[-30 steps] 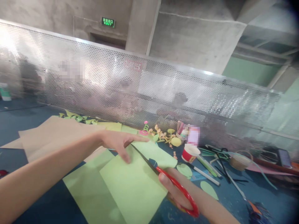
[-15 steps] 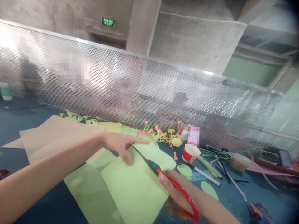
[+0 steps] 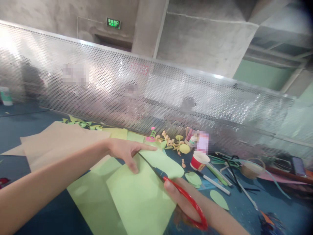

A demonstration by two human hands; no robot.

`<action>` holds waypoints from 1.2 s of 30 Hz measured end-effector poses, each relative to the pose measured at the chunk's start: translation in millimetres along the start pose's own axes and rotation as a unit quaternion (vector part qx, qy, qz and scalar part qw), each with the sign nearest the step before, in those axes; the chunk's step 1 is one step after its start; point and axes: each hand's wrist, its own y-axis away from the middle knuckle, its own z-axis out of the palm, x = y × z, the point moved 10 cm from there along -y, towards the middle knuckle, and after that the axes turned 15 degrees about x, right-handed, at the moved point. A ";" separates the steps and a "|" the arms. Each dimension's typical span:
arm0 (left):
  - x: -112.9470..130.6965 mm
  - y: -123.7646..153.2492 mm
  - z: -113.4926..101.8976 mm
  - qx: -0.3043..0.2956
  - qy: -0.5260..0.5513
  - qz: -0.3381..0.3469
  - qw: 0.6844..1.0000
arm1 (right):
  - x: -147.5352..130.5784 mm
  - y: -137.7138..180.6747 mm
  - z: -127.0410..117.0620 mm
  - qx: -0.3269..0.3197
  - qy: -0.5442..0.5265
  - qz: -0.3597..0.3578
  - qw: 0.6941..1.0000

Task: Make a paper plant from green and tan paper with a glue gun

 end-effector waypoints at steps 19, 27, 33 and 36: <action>-26.7 -1.5 -29.9 0.067 -0.100 -0.012 0.993 | -22.4 28.8 -29.8 -0.101 0.100 -0.138 0.980; -44.2 -15.2 -14.6 0.073 -0.145 -0.003 0.987 | 54.9 -15.5 -113.1 0.076 0.145 0.014 0.986; -44.6 -21.1 0.3 0.071 -0.177 -0.010 0.982 | 118.6 -53.5 -117.7 0.107 0.436 0.007 0.893; -42.9 -20.4 -2.7 0.072 -0.176 -0.012 0.982 | 121.7 -55.9 -113.7 0.110 0.441 0.002 0.891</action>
